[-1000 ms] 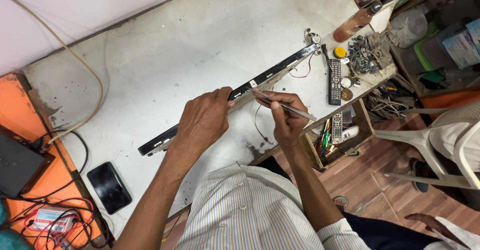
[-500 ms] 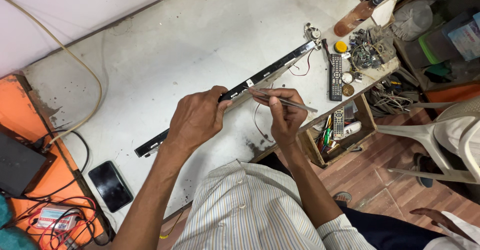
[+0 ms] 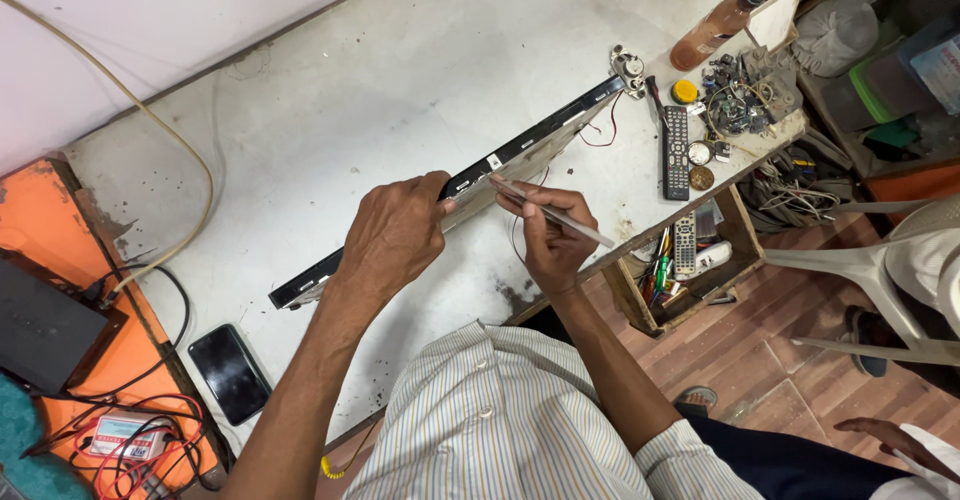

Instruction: The person disassembles a flat-screen monitor on a workbench. They use a screwdriver to remove screws from the back casing, then use tweezers to pry open clips and separate the frame from the screen panel. The person removes the back cover and sets the components aside.

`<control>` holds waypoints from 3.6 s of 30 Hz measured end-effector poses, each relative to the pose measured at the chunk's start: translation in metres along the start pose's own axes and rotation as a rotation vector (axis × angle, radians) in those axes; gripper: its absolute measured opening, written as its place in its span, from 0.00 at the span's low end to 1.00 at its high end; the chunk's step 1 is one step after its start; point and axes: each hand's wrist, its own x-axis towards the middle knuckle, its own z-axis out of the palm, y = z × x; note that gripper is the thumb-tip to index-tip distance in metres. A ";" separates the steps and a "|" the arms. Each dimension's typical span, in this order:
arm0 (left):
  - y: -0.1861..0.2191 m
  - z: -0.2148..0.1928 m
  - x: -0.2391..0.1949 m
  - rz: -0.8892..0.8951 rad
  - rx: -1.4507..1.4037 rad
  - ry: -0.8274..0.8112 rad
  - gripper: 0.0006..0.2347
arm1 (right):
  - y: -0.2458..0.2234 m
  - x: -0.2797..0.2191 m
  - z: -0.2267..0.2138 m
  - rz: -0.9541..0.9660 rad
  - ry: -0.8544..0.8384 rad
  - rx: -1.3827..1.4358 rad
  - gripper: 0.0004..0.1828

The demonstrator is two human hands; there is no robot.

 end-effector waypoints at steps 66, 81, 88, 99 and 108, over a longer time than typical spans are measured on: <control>-0.027 -0.003 0.016 -0.084 -0.213 0.051 0.18 | -0.001 0.077 0.014 0.469 -0.180 -0.060 0.06; -0.025 -0.008 0.013 -0.050 -0.209 0.045 0.19 | -0.013 0.017 0.034 0.076 -0.072 0.067 0.03; -0.026 -0.007 0.013 -0.008 -0.213 0.074 0.18 | -0.018 0.020 0.033 -0.139 -0.162 -0.185 0.04; -0.020 -0.013 0.015 -0.201 -0.232 -0.024 0.11 | -0.014 0.018 0.033 -0.223 -0.173 -0.328 0.05; -0.023 -0.010 0.014 -0.136 -0.242 0.034 0.11 | -0.015 0.016 0.034 -0.234 -0.184 -0.313 0.06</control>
